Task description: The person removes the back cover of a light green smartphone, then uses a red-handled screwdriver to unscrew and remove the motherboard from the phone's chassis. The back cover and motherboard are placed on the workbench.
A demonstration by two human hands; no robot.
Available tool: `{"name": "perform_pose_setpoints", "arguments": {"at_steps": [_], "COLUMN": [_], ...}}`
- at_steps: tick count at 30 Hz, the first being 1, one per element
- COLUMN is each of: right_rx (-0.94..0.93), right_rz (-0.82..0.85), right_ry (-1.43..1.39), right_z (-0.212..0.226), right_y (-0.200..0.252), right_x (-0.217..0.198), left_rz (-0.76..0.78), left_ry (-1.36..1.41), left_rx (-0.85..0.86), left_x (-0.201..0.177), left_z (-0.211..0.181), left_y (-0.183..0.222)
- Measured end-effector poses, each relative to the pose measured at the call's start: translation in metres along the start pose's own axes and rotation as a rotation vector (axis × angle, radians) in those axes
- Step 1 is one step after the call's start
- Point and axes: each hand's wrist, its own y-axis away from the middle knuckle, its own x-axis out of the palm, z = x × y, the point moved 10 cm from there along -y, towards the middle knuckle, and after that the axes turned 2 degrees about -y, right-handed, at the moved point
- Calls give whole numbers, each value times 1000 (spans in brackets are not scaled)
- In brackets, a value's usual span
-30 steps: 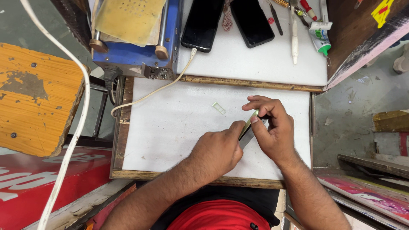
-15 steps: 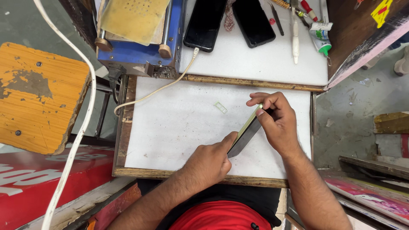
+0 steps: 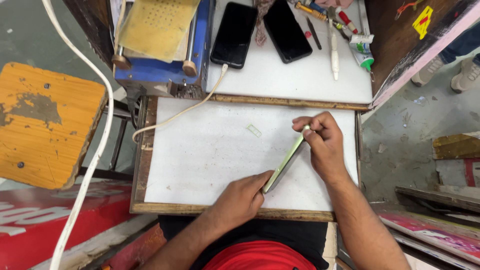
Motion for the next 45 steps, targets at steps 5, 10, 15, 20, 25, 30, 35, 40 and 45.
{"name": "perform_pose_setpoints", "arguments": {"at_steps": [5, 10, 15, 20, 25, 30, 35, 40, 45], "right_rx": [-129, -34, -152, -538, -372, -487, -605, -607, -593], "right_rz": [-156, -287, -129, 15, 123, 174, 156, 155, 157], "right_ry": [-117, -285, 119, 744, 992, 986, 985, 980, 941], "right_z": [42, 43, 29, 70, 43, 48, 49, 36, 40], "right_y": [14, 31, 74, 93, 81, 81, 80, 83, 82], "right_x": [2, 0, 38, 80, 65, 72, 82, 80, 77], "left_rz": [-39, -445, -505, -476, -544, -466, -387, -362, -372], "left_ry": [488, 954, 1284, 1315, 1136, 1107, 1220, 1252, 1217], "left_rx": [-30, -57, -280, -318, -177, -233, -277, -259, -168], "left_x": [-4, -32, -38, -46, -71, -71, -51, -38, -38], "left_z": [13, 49, 61, 53, 58, 51, 40, 46, 47], "left_y": [0, -20, -39, -45, -40, -39, -37, -37, -40]}}
